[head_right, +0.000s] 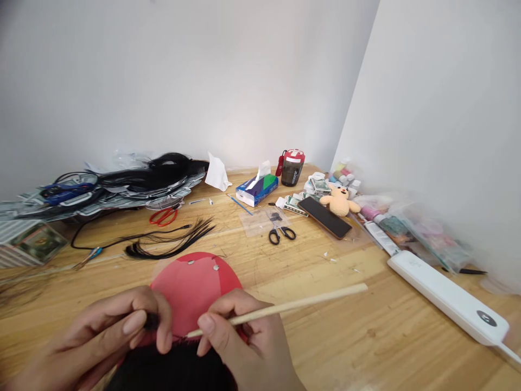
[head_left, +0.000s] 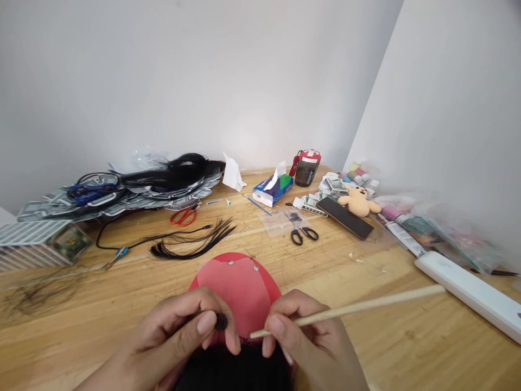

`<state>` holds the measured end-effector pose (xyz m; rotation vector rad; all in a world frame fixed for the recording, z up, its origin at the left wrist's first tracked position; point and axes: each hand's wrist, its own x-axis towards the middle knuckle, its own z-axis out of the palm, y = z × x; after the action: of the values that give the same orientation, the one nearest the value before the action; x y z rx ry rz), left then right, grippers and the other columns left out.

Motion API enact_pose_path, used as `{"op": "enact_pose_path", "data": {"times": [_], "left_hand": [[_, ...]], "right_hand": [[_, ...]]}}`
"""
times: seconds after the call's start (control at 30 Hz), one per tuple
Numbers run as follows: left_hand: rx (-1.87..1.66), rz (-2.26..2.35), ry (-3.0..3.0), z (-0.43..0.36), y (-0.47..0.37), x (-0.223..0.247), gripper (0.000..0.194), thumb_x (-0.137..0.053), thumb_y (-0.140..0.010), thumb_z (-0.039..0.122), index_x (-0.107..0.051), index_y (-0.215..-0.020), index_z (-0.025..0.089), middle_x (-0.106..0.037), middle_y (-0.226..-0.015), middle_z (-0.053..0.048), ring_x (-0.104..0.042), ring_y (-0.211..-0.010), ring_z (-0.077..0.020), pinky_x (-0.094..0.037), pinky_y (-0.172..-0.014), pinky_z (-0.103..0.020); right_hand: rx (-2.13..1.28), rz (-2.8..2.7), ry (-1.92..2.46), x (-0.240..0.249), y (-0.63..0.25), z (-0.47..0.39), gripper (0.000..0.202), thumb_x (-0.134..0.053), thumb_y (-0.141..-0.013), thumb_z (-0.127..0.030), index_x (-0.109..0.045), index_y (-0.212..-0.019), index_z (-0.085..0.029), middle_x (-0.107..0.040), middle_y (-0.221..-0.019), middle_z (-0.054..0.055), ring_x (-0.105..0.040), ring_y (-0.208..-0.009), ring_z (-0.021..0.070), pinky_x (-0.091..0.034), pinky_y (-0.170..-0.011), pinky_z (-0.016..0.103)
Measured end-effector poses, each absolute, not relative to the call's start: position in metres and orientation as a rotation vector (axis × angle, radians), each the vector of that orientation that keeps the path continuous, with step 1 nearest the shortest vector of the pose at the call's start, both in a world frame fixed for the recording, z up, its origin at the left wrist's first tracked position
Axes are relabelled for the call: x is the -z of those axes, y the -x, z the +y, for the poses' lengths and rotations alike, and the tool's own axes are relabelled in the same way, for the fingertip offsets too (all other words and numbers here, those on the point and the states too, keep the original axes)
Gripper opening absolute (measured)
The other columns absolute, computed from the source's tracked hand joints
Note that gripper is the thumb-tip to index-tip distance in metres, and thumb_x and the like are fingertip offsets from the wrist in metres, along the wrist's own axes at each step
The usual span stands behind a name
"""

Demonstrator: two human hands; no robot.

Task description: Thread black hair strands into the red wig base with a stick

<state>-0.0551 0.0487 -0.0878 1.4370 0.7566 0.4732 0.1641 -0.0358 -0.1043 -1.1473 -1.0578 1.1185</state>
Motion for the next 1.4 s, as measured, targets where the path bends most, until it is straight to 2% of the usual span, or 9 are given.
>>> {"op": "enact_pose_path", "data": {"times": [0.17, 0.27, 0.43, 0.57, 0.63, 0.87, 1.23, 1.4], "left_hand": [[-0.424, 0.685, -1.498, 0.053, 0.057, 0.088, 0.049, -0.061, -0.098, 0.067, -0.077, -0.097, 0.02, -0.068, -0.085, -0.005, -0.042, -0.052, -0.0082, -0.029, -0.041, -0.016], [-0.43, 0.674, -1.505, 0.055, 0.056, 0.089, 0.049, -0.058, -0.099, 0.067, -0.077, -0.097, 0.022, -0.072, -0.091, -0.005, -0.043, -0.051, -0.0082, -0.028, -0.039, -0.017], [-0.461, 0.794, -1.43, 0.049, 0.05, 0.078, 0.054, -0.067, -0.091, 0.074, -0.077, -0.089, 0.021, -0.07, -0.082, -0.001, -0.028, -0.043, -0.0013, -0.022, -0.041, -0.017], [-0.496, 0.843, -1.371, 0.046, 0.045, 0.069, 0.058, -0.07, -0.086, 0.078, -0.075, -0.08, 0.02, -0.054, -0.059, 0.008, -0.018, -0.039, 0.0016, -0.019, -0.043, -0.017], [-0.485, 0.835, -1.358, 0.047, 0.044, 0.068, 0.061, -0.069, -0.084, 0.08, -0.073, -0.076, 0.02, -0.046, -0.054, 0.01, -0.017, -0.039, 0.0001, -0.016, -0.042, -0.019], [-0.484, 0.829, -1.364, 0.048, 0.043, 0.066, 0.064, -0.068, -0.083, 0.083, -0.071, -0.075, 0.019, -0.055, -0.061, 0.007, -0.02, -0.039, 0.0003, -0.014, -0.041, -0.02], [-0.509, 0.807, -1.326, 0.046, 0.041, 0.071, 0.063, -0.07, -0.084, 0.08, -0.065, -0.072, 0.018, -0.05, -0.061, 0.008, -0.018, -0.039, 0.0008, -0.013, -0.043, -0.02], [-0.509, 0.834, -1.358, 0.043, 0.043, 0.074, 0.061, -0.067, -0.087, 0.078, -0.063, -0.073, 0.019, -0.049, -0.064, 0.005, -0.028, -0.045, -0.0048, -0.018, -0.043, -0.02]], "right_hand": [[-1.072, -1.079, 1.151, 0.106, -0.163, -0.04, 0.038, -0.071, -0.096, -0.049, -0.076, -0.071, -0.021, -0.071, -0.066, 0.002, -0.064, -0.065, 0.0177, -0.046, -0.062, 0.027], [-1.07, -1.137, 1.147, 0.106, -0.165, -0.039, 0.036, -0.069, -0.098, -0.046, -0.077, -0.074, -0.021, -0.073, -0.069, 0.003, -0.065, -0.065, 0.0167, -0.046, -0.061, 0.025], [-1.042, -1.18, 1.136, 0.099, -0.166, -0.036, 0.031, -0.069, -0.096, -0.038, -0.074, -0.07, -0.021, -0.072, -0.066, 0.001, -0.059, -0.058, 0.014, -0.045, -0.058, 0.024], [-1.027, -1.186, 1.149, 0.094, -0.164, -0.035, 0.029, -0.067, -0.094, -0.034, -0.073, -0.069, -0.021, -0.069, -0.063, 0.0, -0.055, -0.056, 0.0135, -0.043, -0.057, 0.024], [-1.013, -1.188, 1.148, 0.093, -0.163, -0.035, 0.03, -0.068, -0.093, -0.035, -0.073, -0.066, -0.021, -0.067, -0.06, 0.0, -0.053, -0.054, 0.0134, -0.042, -0.056, 0.024], [-1.015, -1.192, 1.13, 0.09, -0.163, -0.033, 0.035, -0.07, -0.092, -0.039, -0.073, -0.063, -0.021, -0.063, -0.057, -0.001, -0.046, -0.05, 0.0126, -0.039, -0.054, 0.025], [-1.076, -1.117, 1.122, 0.093, -0.164, -0.032, 0.043, -0.073, -0.092, -0.053, -0.073, -0.064, -0.02, -0.067, -0.059, 0.0, -0.051, -0.053, 0.0127, -0.048, -0.063, 0.027], [-1.163, -1.032, 1.126, 0.094, -0.164, -0.03, 0.053, -0.076, -0.086, -0.066, -0.072, -0.064, -0.018, -0.067, -0.057, 0.001, -0.045, -0.048, 0.0111, -0.036, -0.05, 0.024]]}}
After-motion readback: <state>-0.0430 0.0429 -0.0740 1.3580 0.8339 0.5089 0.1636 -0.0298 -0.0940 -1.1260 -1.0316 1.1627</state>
